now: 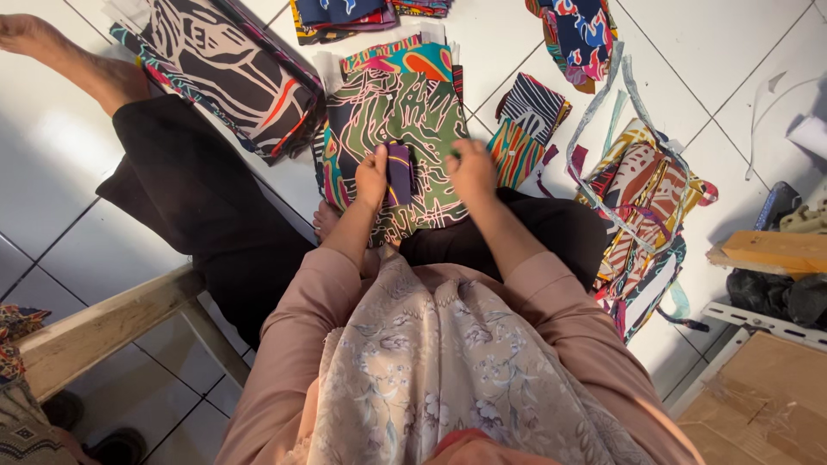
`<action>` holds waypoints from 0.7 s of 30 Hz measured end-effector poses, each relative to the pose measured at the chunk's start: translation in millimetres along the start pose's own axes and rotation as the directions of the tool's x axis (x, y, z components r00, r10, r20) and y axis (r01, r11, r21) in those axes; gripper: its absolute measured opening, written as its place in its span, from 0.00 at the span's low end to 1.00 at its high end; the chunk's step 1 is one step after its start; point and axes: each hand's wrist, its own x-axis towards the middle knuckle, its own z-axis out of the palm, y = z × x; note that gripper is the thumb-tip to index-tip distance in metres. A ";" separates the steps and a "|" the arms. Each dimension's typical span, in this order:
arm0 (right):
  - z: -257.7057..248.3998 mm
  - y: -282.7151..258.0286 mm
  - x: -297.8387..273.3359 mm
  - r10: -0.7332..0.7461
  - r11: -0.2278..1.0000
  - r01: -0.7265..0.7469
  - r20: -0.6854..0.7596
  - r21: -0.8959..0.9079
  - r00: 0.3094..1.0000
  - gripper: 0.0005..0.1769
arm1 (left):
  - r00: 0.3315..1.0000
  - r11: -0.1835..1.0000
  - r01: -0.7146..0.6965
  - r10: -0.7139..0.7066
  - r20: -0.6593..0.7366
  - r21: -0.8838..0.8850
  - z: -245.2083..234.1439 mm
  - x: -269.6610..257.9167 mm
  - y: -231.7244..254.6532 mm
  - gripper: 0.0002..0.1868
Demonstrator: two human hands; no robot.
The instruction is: The person sits on the floor and folds various colorful patterned fabric pieces by hand. They pick up each piece, fold it into a smaller rectangle, and place it into a growing stack on the floor.
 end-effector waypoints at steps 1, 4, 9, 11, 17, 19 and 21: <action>-14.1 5.8 1.1 0.008 0.998 -0.008 0.002 -0.063 1.000 0.21 | 0.998 0.994 0.021 -0.014 -0.065 0.104 -1.4 -2.4 0.6 0.22; -37.5 13.6 8.8 0.378 0.919 -0.261 0.465 -0.297 0.801 0.34 | 0.975 0.940 -0.172 0.205 -0.084 0.296 0.4 -18.5 5.1 0.22; -31.1 9.4 -0.1 0.343 0.908 -0.146 0.496 -0.392 0.798 0.41 | 0.982 0.928 -0.179 0.190 -0.001 0.327 -11.7 -59.8 -12.4 0.30; -25.9 0.9 -2.9 0.245 0.934 -0.108 0.392 -0.340 0.887 0.36 | 0.963 0.927 -0.258 0.269 -0.003 0.273 -13.8 -55.8 -17.3 0.29; 8.2 -16.1 -13.6 0.075 0.932 -0.224 0.452 0.286 0.889 0.20 | 0.991 0.888 0.122 -0.081 0.111 -0.443 14.4 -50.6 -18.6 0.18; 25.9 -12.7 -14.6 0.026 0.826 -0.283 0.469 0.487 0.883 0.20 | 0.991 0.936 0.025 0.022 0.129 -0.352 22.1 -65.3 -14.6 0.16; 39.7 -5.9 -11.2 0.054 0.689 -0.409 0.521 0.599 0.852 0.11 | 0.986 0.968 -0.027 0.067 0.151 -0.250 23.0 -79.0 -0.7 0.16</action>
